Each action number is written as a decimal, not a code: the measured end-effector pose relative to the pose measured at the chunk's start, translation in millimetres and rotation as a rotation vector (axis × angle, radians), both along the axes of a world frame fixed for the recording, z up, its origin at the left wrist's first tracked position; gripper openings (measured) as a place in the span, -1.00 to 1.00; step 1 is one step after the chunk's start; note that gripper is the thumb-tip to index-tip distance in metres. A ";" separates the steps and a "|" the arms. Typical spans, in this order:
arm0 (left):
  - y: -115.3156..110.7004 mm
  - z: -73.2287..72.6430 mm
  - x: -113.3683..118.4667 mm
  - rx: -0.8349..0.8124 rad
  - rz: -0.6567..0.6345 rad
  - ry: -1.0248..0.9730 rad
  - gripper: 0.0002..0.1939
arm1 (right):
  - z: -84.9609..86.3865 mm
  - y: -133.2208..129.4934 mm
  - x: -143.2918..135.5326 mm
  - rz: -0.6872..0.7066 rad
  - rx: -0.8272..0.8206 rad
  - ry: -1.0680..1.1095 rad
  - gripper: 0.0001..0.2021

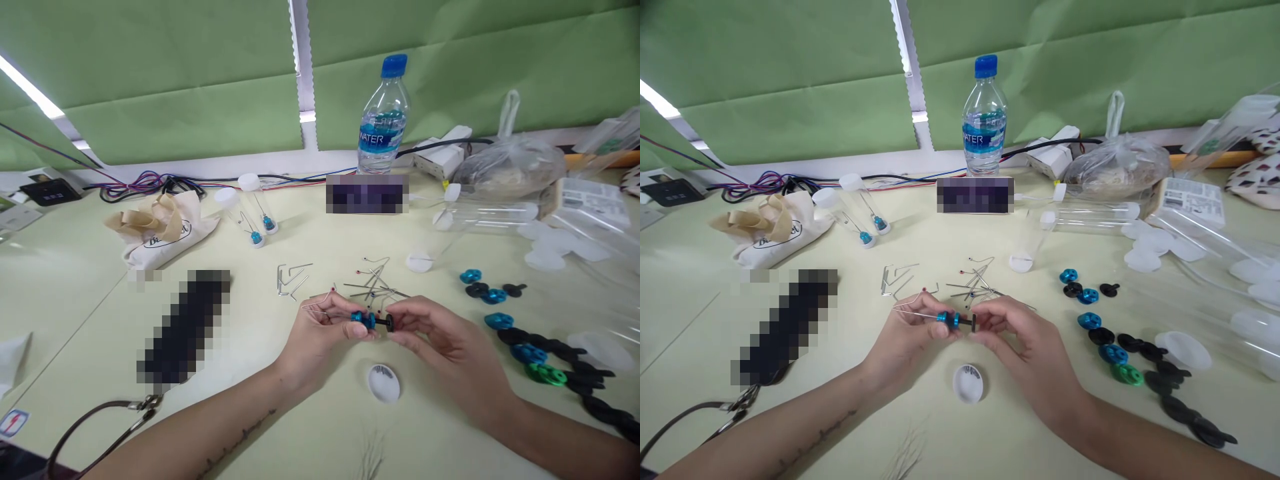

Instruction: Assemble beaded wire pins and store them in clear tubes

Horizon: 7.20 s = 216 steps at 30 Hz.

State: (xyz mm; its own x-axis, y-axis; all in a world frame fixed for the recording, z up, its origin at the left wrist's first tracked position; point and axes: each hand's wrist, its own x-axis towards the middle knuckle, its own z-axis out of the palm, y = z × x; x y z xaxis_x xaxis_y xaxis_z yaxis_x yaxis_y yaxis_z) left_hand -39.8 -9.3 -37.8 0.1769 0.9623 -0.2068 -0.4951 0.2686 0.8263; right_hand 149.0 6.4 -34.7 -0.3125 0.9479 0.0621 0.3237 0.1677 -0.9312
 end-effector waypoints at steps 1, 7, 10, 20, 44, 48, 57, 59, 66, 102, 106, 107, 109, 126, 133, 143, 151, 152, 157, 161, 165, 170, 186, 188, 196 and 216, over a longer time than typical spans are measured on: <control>0.3 0.0 0.0 0.003 -0.003 0.001 -0.86 | -0.6 -0.4 -0.1 -0.007 -0.005 -0.003 -0.85; 1.0 0.0 1.3 0.030 -0.022 -0.019 -0.85 | -1.8 -2.9 1.5 -0.021 -0.120 0.023 -0.85; -0.5 0.4 1.5 0.041 -0.018 -0.031 -0.85 | -0.4 -2.1 0.9 -0.016 -0.152 0.028 -0.82; 0.9 0.8 0.8 0.005 0.015 -0.015 -0.80 | 0.3 2.5 0.2 0.076 -0.153 0.112 -0.77; 0.8 -1.4 -1.4 -0.020 0.044 -0.011 -0.84 | 0.1 0.5 1.5 0.097 0.039 0.151 -0.74; 1.1 -0.3 -1.1 -0.016 0.039 -0.010 -0.85 | 1.7 1.1 0.6 0.121 0.086 0.161 -0.73; 0.8 2.3 -0.4 -0.029 0.049 -0.006 -0.86 | 4.8 1.5 0.0 0.112 0.059 0.138 -0.74; 0.9 2.3 -0.1 -0.029 0.046 -0.008 -0.86 | 3.8 0.3 0.7 0.093 0.040 0.150 -0.74; 0.9 1.8 0.5 -0.021 0.043 -0.014 -0.85 | 3.0 0.5 1.6 0.132 0.043 0.165 -0.76; -0.1 3.6 1.4 -0.030 0.053 -0.010 -0.84 | 4.7 -0.1 1.3 0.129 0.068 0.162 -0.74; -1.0 1.9 1.5 -0.021 0.055 -0.012 -0.84 | 5.7 0.9 1.0 0.136 0.074 0.161 -0.75; -1.1 1.6 1.6 -0.019 0.055 -0.014 -0.84 | 5.6 0.8 0.8 0.136 0.069 0.162 -0.75; -1.2 1.5 1.7 -0.021 0.055 -0.017 -0.84 | 5.0 0.4 0.5 0.122 0.055 0.167 -0.75; -0.3 2.0 3.2 -0.029 0.063 -0.034 -0.83 | -1.9 -0.2 3.4 0.130 0.071 0.182 -0.75; 0.2 2.7 4.1 -0.022 0.065 -0.033 -0.84 | -1.9 -0.8 2.4 0.123 0.081 0.197 -0.76; -1.1 1.5 2.3 -0.010 0.060 -0.025 -0.84 | -0.7 -0.6 1.8 0.108 0.049 0.192 -0.77; 0.5 0.2 2.0 -0.005 0.050 -0.009 -0.84 | 1.3 0.0 0.7 0.110 0.053 0.163 -0.77; 0.6 0.2 1.9 -0.005 0.051 -0.009 -0.84 | 1.4 0.0 0.7 0.101 0.046 0.161 -0.77; 0.3 1.0 1.9 -0.013 0.051 -0.009 -0.84 | 2.3 -0.9 0.5 0.111 0.048 0.159 -0.78; 0.1 1.3 2.3 -0.016 0.054 -0.004 -0.83 | 3.7 -1.4 0.6 0.095 0.047 0.163 -0.77; -0.1 1.5 2.4 -0.014 0.052 -0.006 -0.83 | 3.5 -0.6 0.9 0.122 0.078 0.152 -0.76; -0.6 2.5 2.2 -0.016 0.057 -0.004 -0.83 | 3.2 -0.1 0.3 0.080 0.053 0.132 -0.78; -0.2 4.6 2.7 -0.021 0.044 -0.008 -0.83 | 2.2 0.6 0.9 0.082 0.045 0.103 -0.80; -0.1 4.3 2.7 -0.017 0.041 -0.008 -0.83 | 2.7 0.1 0.5 0.075 0.039 0.105 -0.80; -0.5 5.2 2.7 -0.017 0.045 0.016 -0.82 | 2.9 0.1 0.3 0.080 0.035 0.113 -0.80; -0.5 3.8 2.8 -0.001 0.053 0.023 -0.82 | 3.5 1.3 -1.3 0.038 0.008 0.107 -0.80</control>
